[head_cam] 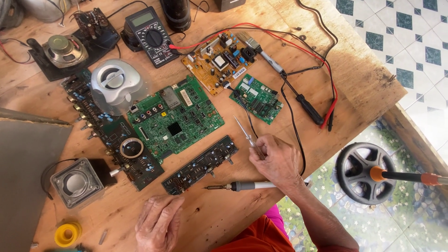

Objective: Testing and repairing various electronic circuit boards using a multimeter, soldering iron, and connecting various components.

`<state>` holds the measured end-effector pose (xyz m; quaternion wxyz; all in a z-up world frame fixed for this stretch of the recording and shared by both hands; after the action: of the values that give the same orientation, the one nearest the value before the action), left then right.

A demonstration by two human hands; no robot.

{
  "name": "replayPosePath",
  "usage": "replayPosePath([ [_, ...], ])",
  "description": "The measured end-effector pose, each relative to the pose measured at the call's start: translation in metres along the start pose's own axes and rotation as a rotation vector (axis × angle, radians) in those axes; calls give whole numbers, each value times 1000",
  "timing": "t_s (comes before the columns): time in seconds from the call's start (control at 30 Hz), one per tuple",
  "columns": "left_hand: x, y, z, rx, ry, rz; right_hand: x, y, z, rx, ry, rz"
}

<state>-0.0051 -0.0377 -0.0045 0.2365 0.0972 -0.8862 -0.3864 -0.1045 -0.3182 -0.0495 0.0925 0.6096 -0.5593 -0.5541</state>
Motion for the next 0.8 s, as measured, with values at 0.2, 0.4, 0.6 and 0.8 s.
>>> replayPosePath([
  [0.2, -1, -3, 2, -21, 38, -47, 5, 46, -13, 9, -35, -98],
  [0.4, -4, -4, 7, -19, 77, -36, 92, 116, -15, 200, 8, 343],
  [0.6, -4, -4, 5, -7, 48, -30, 139, 116, -22, -8, -44, 427],
  [0.8, -6, -3, 5, -5, 18, -25, 164, 110, -19, -200, -5, 395],
])
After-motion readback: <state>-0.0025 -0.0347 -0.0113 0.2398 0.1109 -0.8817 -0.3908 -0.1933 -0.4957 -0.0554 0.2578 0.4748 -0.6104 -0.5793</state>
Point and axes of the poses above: each hand's wrist, its own z-axis away from the middle knuckle, its own y-axis out of the back of the hand, x = y × z, the point moved 4 cm from there along -z, towards the middle knuckle, and after that the axes turned 15 degrees about -z, right-handed, at the moved point
